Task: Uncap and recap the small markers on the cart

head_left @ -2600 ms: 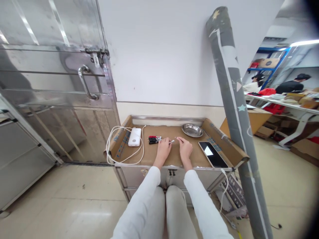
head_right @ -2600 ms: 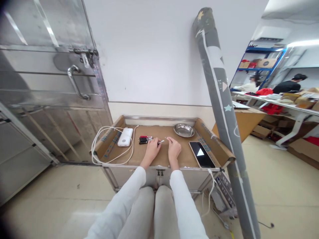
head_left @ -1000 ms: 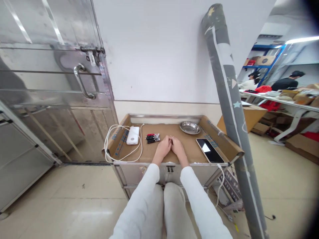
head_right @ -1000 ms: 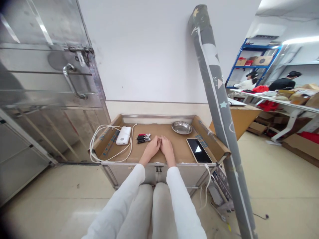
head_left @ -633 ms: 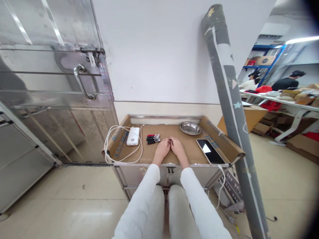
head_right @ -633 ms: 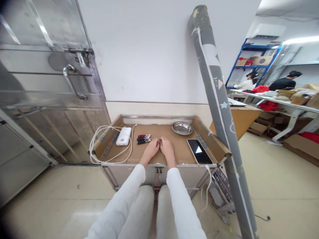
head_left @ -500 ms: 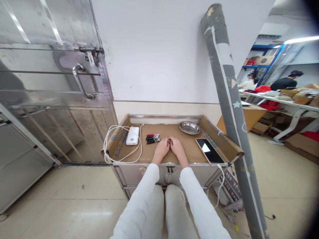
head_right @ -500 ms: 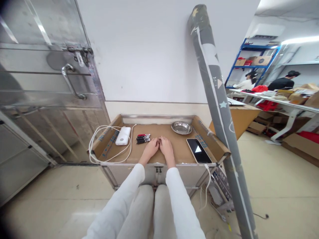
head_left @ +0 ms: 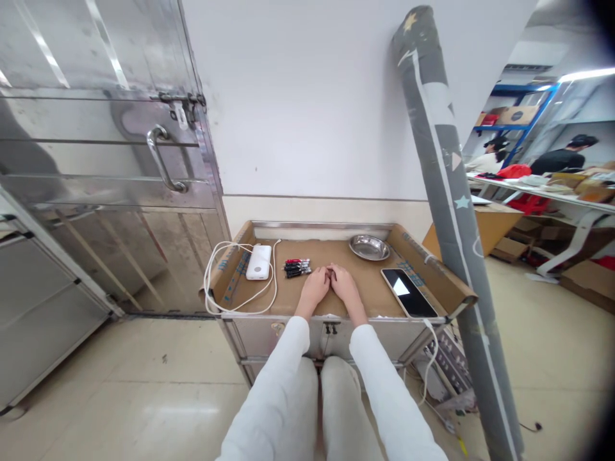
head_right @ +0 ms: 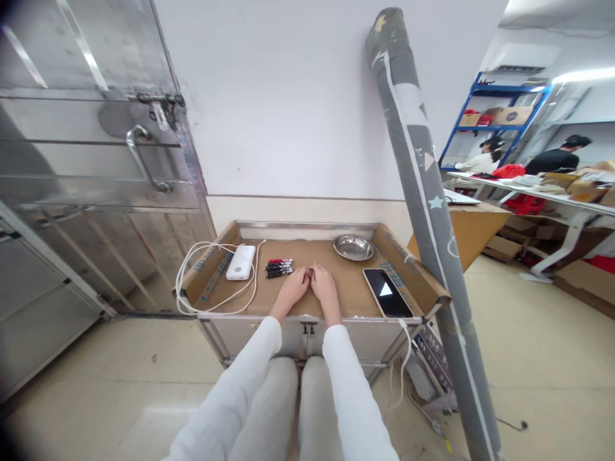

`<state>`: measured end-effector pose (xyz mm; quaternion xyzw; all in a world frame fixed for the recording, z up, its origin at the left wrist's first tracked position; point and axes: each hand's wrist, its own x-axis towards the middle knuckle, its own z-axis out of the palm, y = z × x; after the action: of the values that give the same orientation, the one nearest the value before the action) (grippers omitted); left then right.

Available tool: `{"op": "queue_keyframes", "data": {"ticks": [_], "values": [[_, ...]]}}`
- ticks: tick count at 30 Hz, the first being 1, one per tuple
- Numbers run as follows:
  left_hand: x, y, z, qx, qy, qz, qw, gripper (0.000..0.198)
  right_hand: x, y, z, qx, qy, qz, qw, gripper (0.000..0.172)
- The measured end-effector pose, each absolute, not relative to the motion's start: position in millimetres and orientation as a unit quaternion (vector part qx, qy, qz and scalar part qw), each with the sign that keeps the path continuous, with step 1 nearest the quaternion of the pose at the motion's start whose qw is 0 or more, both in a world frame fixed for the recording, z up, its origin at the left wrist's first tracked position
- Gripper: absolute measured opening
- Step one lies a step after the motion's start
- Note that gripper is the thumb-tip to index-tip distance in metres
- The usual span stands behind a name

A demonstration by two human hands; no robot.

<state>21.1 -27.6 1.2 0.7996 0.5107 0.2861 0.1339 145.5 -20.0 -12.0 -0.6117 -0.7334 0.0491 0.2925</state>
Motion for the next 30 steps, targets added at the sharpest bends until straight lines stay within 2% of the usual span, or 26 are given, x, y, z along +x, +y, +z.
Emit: {"op": "queue_keyframes", "data": {"ticks": [10, 15, 20, 25, 30], "values": [[21.0, -27.8, 0.8, 0.799, 0.517, 0.277, 0.132, 0.018, 146.5, -17.8, -15.3, -0.608, -0.734, 0.049, 0.298, 0.039], [21.4, -29.0, 2.0, 0.798, 0.540, 0.264, 0.048, 0.018, 146.1, -19.0, -15.5, -0.607, -0.734, 0.049, 0.301, 0.039], [23.1, -35.0, 8.6, 0.688, 0.660, 0.295, -0.069, 0.024, 145.0, -20.3, -15.1, -0.604, -0.729, 0.052, 0.318, 0.040], [24.0, -38.4, 5.3, 0.610, 0.732, 0.289, -0.089, 0.032, 144.5, -21.0, -13.5, -0.602, -0.728, 0.054, 0.323, 0.040], [23.9, -39.0, 1.9, 0.633, 0.723, 0.262, -0.090, 0.030, 144.9, -20.6, -15.1, -0.604, -0.727, 0.053, 0.322, 0.040]]}}
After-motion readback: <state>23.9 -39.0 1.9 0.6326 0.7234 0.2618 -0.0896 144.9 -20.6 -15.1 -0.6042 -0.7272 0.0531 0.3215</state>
